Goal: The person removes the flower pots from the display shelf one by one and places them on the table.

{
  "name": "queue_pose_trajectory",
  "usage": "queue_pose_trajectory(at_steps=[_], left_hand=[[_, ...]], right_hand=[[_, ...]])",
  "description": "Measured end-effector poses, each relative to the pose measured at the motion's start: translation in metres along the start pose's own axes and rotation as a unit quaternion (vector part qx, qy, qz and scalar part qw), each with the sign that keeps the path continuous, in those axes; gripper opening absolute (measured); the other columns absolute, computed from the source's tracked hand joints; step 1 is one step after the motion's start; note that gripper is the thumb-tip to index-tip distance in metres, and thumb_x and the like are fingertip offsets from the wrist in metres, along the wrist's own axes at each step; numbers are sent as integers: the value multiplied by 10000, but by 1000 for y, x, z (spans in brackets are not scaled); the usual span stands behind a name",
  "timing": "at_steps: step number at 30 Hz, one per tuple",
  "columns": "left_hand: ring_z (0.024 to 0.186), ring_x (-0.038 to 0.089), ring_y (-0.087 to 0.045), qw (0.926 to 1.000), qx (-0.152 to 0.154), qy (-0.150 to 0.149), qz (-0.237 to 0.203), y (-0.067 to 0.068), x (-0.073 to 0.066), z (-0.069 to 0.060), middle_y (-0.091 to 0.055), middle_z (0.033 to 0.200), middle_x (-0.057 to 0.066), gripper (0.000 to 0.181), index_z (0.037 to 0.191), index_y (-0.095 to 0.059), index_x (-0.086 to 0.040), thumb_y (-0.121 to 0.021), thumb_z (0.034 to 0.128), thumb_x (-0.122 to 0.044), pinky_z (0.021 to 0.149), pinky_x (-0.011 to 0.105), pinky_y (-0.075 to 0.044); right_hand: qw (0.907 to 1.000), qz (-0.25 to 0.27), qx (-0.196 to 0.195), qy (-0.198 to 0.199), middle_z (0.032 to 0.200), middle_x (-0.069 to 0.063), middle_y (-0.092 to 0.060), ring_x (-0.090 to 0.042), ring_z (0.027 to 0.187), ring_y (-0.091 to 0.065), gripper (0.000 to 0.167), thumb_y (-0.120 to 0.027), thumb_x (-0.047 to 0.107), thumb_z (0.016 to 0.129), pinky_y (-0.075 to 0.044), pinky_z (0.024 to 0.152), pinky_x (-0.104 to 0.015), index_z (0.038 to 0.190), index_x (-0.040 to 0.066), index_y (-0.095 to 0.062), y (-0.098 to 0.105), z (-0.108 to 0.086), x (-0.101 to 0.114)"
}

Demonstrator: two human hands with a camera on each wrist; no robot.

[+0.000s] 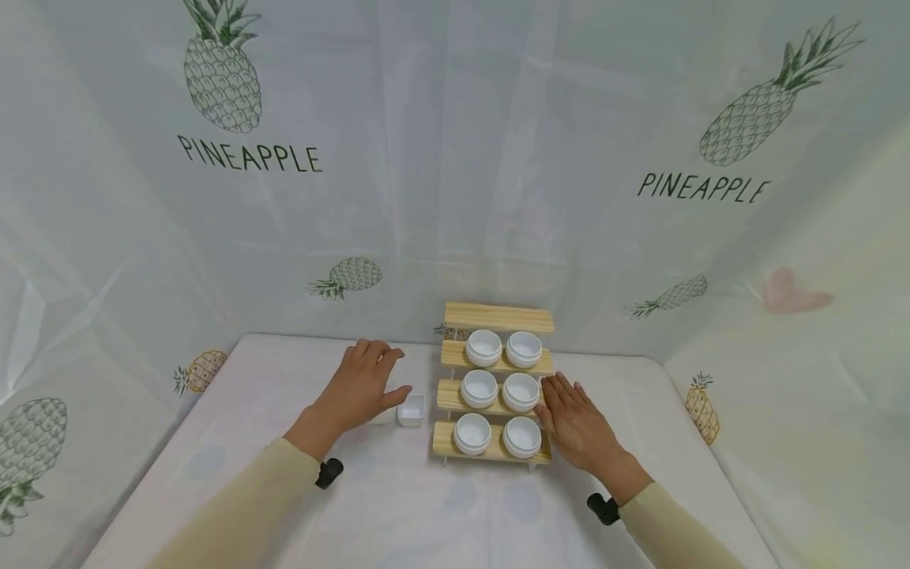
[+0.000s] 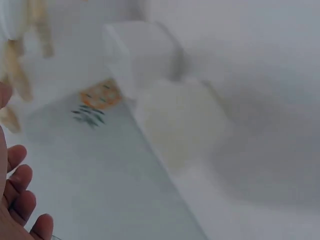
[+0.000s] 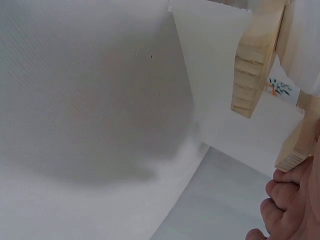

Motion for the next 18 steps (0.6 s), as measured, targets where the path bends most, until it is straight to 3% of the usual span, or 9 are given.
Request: queue_pose_trajectory(at_steps=[4, 8, 13, 18], left_hand=[[1104, 342, -518, 9998, -7, -107, -196, 14, -26, 33, -616, 1229, 151, 613, 1350, -619, -20, -778, 946, -452, 913, 503, -444], [1146, 340, -482, 9988, 283, -66, -396, 16, -44, 61, -574, 1293, 156, 647, 1384, -591, -20, -738, 972, -496, 965, 516, -420], [1113, 320, -455, 9982, 509, -31, -329, 9, -55, 84, -556, 1257, 129, 663, 1345, -601, -43, -700, 970, -580, 947, 483, -401], [1079, 306, -449, 9981, 588, 57, -170, 5, -62, 99, -557, 1205, 99, 663, 1286, -632, -67, -699, 946, -633, 924, 462, -393]], right_hand=[[10000, 8, -18, -36, 1625, -255, -427, -424, 1557, -336, 629, -389, 394, 1149, -278, 1248, -593, 1570, -73, -407, -1, -1, 0], [10000, -13, -31, -61, 1627, -250, -427, -420, 1558, -337, 628, -392, 395, 1148, -281, 1248, -589, 1570, -70, -409, -1, -1, 1], [10000, 0, -45, -55, 1624, -247, -433, -418, 1558, -338, 624, -392, 392, 1148, -280, 1249, -589, 1568, -69, -413, 0, -1, 2], [10000, -44, -32, -28, 1628, -248, -427, -415, 1560, -336, 624, -388, 390, 1149, -279, 1250, -586, 1570, -70, -409, 0, 0, 2]])
Point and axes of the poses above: each hand's wrist, its own z-axis towards the middle knuckle, its own y-axis out of the back of the hand, x = y × z, the point moved 1 cm from there along z, towards the middle knuckle
